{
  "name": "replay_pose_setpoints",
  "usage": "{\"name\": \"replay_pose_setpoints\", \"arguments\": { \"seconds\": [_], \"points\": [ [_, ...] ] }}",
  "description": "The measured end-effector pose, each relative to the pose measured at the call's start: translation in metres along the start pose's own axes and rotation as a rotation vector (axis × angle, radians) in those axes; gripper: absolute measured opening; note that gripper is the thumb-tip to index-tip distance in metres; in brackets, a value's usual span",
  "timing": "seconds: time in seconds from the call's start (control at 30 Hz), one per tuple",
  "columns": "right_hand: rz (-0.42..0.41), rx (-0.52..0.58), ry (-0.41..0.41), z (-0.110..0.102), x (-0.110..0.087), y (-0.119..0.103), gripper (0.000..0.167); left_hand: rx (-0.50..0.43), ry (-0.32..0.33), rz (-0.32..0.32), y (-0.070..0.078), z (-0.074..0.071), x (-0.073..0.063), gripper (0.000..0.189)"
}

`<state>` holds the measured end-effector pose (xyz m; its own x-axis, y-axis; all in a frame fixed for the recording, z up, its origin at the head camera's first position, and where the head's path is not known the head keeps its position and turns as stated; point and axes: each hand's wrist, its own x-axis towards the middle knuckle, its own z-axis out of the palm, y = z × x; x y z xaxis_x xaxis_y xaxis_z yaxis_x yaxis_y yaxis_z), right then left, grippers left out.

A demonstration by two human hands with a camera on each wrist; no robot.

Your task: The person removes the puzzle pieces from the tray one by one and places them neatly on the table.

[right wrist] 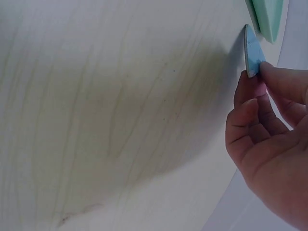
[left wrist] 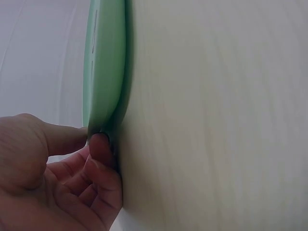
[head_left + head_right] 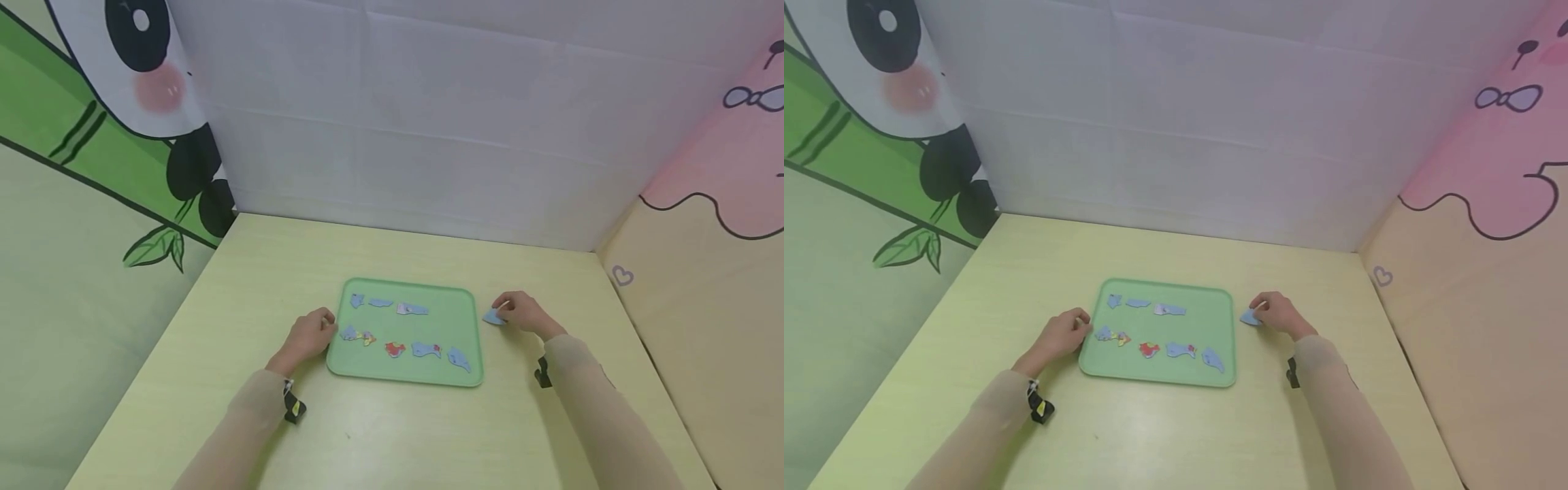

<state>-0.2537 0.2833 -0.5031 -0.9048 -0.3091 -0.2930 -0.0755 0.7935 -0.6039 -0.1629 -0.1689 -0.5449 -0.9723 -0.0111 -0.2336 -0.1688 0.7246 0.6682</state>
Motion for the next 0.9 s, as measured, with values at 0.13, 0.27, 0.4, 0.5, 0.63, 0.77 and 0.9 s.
{"name": "replay_pose_setpoints", "arguments": {
  "seconds": [0.13,0.27,0.4,0.5,0.63,0.77,0.9],
  "points": [
    [0.029,-0.043,0.019,0.004,0.002,0.002,0.014,-0.002,0.002,-0.004,0.001,0.000,-0.001,0.023],
    [0.027,-0.078,0.037,0.006,0.003,0.002,0.014,-0.001,0.000,-0.005,0.001,-0.001,-0.002,0.023],
    [0.025,-0.109,0.051,0.008,0.004,0.000,0.016,-0.001,0.003,0.003,0.001,-0.002,-0.003,0.022],
    [0.031,-0.120,0.059,0.009,0.005,0.000,0.016,-0.003,0.004,0.003,0.001,-0.002,-0.003,0.022],
    [0.047,-0.119,0.062,0.009,0.005,-0.001,0.018,0.004,0.005,0.006,0.001,-0.002,-0.002,0.023],
    [0.055,-0.121,0.063,0.010,0.004,-0.003,0.018,0.007,0.008,0.015,0.001,-0.002,-0.003,0.023],
    [0.049,-0.124,0.070,0.012,0.004,-0.004,0.018,0.003,0.008,0.019,0.001,-0.003,-0.004,0.023]
  ]
}}
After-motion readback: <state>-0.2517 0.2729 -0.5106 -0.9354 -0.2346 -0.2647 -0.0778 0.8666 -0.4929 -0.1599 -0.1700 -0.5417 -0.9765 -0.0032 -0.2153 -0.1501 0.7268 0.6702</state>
